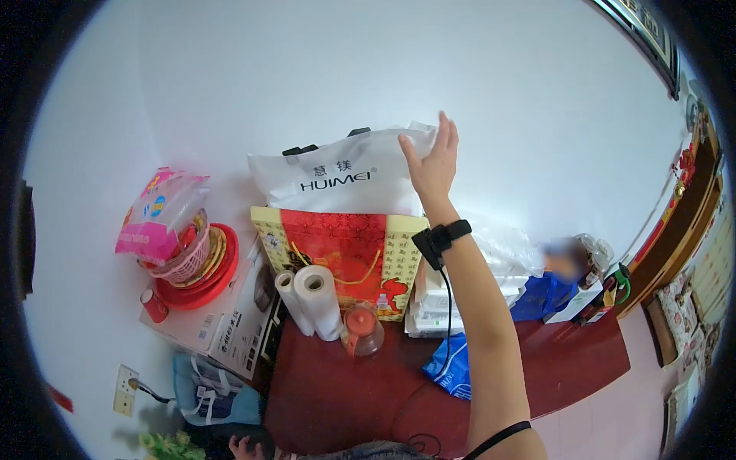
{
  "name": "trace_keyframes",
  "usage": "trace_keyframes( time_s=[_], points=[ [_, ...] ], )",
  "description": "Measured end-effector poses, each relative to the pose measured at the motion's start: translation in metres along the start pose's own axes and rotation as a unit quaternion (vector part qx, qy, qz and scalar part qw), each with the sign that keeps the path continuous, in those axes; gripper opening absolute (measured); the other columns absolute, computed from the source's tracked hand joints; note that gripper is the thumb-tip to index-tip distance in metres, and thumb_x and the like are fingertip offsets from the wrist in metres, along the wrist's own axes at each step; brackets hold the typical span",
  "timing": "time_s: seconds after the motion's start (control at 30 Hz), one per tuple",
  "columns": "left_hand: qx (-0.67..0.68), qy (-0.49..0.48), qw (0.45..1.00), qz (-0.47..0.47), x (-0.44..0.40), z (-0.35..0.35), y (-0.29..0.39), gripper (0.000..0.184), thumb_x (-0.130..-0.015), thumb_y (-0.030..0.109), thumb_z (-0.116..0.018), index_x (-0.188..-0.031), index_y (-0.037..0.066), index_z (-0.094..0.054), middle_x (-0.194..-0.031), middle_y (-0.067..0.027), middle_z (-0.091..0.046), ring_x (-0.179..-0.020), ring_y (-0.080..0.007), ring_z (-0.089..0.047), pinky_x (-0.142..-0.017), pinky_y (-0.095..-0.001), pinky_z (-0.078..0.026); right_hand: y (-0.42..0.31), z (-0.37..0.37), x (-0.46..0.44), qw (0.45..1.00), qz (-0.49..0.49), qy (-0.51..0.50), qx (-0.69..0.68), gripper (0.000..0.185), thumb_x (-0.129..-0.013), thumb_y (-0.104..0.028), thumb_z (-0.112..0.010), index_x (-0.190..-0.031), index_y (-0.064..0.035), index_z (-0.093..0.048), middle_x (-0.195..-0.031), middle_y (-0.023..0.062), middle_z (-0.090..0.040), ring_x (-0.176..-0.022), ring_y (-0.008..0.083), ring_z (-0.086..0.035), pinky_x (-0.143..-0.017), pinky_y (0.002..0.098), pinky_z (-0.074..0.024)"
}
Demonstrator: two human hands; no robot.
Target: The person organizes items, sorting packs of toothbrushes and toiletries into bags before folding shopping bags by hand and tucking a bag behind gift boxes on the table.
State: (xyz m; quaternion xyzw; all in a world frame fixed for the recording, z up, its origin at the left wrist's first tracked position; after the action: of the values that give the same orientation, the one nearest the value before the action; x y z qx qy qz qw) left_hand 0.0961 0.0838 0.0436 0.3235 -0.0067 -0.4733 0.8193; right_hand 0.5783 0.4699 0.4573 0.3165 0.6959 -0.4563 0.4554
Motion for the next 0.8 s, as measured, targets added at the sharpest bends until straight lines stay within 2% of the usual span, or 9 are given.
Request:
trace_keyframes(
  time_s=[0.07, 0.13, 0.2, 0.23, 0.3, 0.4, 0.67, 0.77, 0.8],
  points=[
    [-0.003, -0.013, 1.0, 0.009, -0.001, 0.001, 0.006, 0.029, -0.082, 0.036, -0.06, -0.101, 0.015, -0.064, -0.126, -0.017, -0.045, -0.078, -0.0325, -0.058, -0.067, -0.0411, -0.05, -0.005, -0.02, -0.003, 0.983, 0.077, -0.154, 0.064, 0.028, -0.077, -0.033, -0.065, -0.095, -0.0111, -0.065, -0.083, 0.0121, -0.066, -0.08, 0.0302, -0.061, -0.073, 0.0427, -0.0457],
    [-0.008, -0.029, 0.999, 0.02, 0.006, -0.017, -0.024, 0.029, -0.082, 0.035, -0.06, -0.101, 0.015, -0.064, -0.126, -0.0176, -0.045, -0.082, -0.0341, -0.058, -0.069, -0.0423, -0.05, 0.051, -0.073, 0.04, 0.866, 0.077, -0.417, 0.264, 0.022, -0.081, -0.027, -0.058, -0.095, -0.0112, -0.065, -0.07, 0.0088, -0.064, -0.072, 0.0281, -0.062, -0.073, 0.0415, -0.0435],
    [-0.098, 0.091, 0.932, -0.337, 0.024, -0.059, -0.061, 0.029, -0.082, 0.033, -0.059, -0.103, 0.013, -0.063, -0.128, -0.0195, -0.043, -0.089, -0.0371, -0.056, -0.074, -0.0441, -0.049, 0.073, -0.072, 0.051, 0.867, -0.071, -0.453, 0.193, 0.028, -0.081, -0.029, -0.058, -0.104, -0.0136, -0.064, -0.074, 0.013, -0.064, -0.073, 0.0296, -0.062, -0.078, 0.0431, -0.0429],
    [-0.098, 0.095, 0.933, -0.334, 0.025, -0.048, -0.044, 0.029, -0.082, 0.033, -0.059, -0.103, 0.013, -0.063, -0.128, -0.0195, -0.043, -0.089, -0.0371, -0.056, -0.074, -0.0441, -0.049, 0.066, -0.072, 0.051, 0.869, -0.068, -0.453, 0.189, 0.028, -0.081, -0.029, -0.058, -0.104, -0.0136, -0.064, -0.074, 0.013, -0.064, -0.073, 0.0296, -0.062, -0.078, 0.0431, -0.0429],
    [-0.017, -0.008, 1.0, -0.018, 0.009, -0.001, -0.003, 0.029, -0.083, 0.031, -0.06, -0.103, 0.012, -0.063, -0.128, -0.0211, -0.041, -0.09, -0.0374, -0.055, -0.075, -0.0438, -0.049, 0.042, -0.054, 0.04, 0.927, -0.045, -0.327, 0.176, 0.038, -0.08, -0.027, -0.06, -0.116, -0.0138, -0.059, -0.094, 0.0181, -0.063, -0.087, 0.0318, -0.06, -0.087, 0.0452, -0.0399],
    [0.001, -0.045, 0.998, 0.04, 0.008, 0.006, -0.002, 0.029, -0.083, 0.031, -0.06, -0.104, 0.011, -0.062, -0.129, -0.0209, -0.04, -0.09, -0.0367, -0.055, -0.075, -0.0432, -0.049, -0.002, -0.011, 0.023, 0.98, 0.048, -0.172, 0.086, 0.046, -0.078, -0.02, -0.064, -0.122, -0.0133, -0.053, -0.115, 0.0196, -0.053, -0.106, 0.0344, -0.051, -0.095, 0.0455, -0.0354],
    [0.033, -0.071, 0.997, 0.015, 0.002, -0.007, 0.002, 0.032, -0.084, 0.035, -0.059, -0.105, 0.011, -0.06, -0.125, -0.0199, -0.042, -0.09, -0.0364, -0.053, -0.074, -0.0453, -0.048, -0.062, 0.045, 0.03, 0.952, 0.211, -0.219, 0.036, 0.05, -0.071, -0.011, -0.068, -0.119, -0.0126, -0.053, -0.124, 0.0128, -0.048, -0.113, 0.0325, -0.045, -0.094, 0.0426, -0.0379],
    [0.041, -0.069, 0.997, -0.013, -0.002, -0.001, 0.022, 0.033, -0.084, 0.036, -0.058, -0.105, 0.011, -0.06, -0.122, -0.0199, -0.043, -0.091, -0.0368, -0.052, -0.076, -0.0469, -0.047, -0.07, 0.036, 0.057, 0.922, 0.248, -0.295, -0.027, 0.045, -0.072, -0.01, -0.067, -0.116, -0.0138, -0.055, -0.123, 0.0119, -0.049, -0.112, 0.0335, -0.045, -0.094, 0.0431, -0.0389],
    [0.03, -0.066, 0.997, -0.03, -0.003, 0.0, 0.026, 0.034, -0.085, 0.037, -0.057, -0.105, 0.011, -0.06, -0.121, -0.0201, -0.044, -0.092, -0.0371, -0.052, -0.077, -0.0477, -0.046, -0.067, 0.019, 0.074, 0.887, 0.202, -0.414, -0.027, 0.047, -0.073, -0.011, -0.066, -0.118, -0.0145, -0.054, -0.125, 0.0119, -0.048, -0.114, 0.0343, -0.044, -0.094, 0.0428, -0.039]
  ],
)
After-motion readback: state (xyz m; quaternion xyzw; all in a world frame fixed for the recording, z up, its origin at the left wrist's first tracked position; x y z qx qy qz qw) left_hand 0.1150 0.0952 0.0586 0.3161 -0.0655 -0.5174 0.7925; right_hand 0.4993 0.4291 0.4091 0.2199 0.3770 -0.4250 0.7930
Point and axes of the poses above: each hand's wrist, its own x-axis away from the middle knuckle, its own z-axis out of the back of the hand, y = z × x, the point moved 7 cm from there along -x, towards the middle knuckle
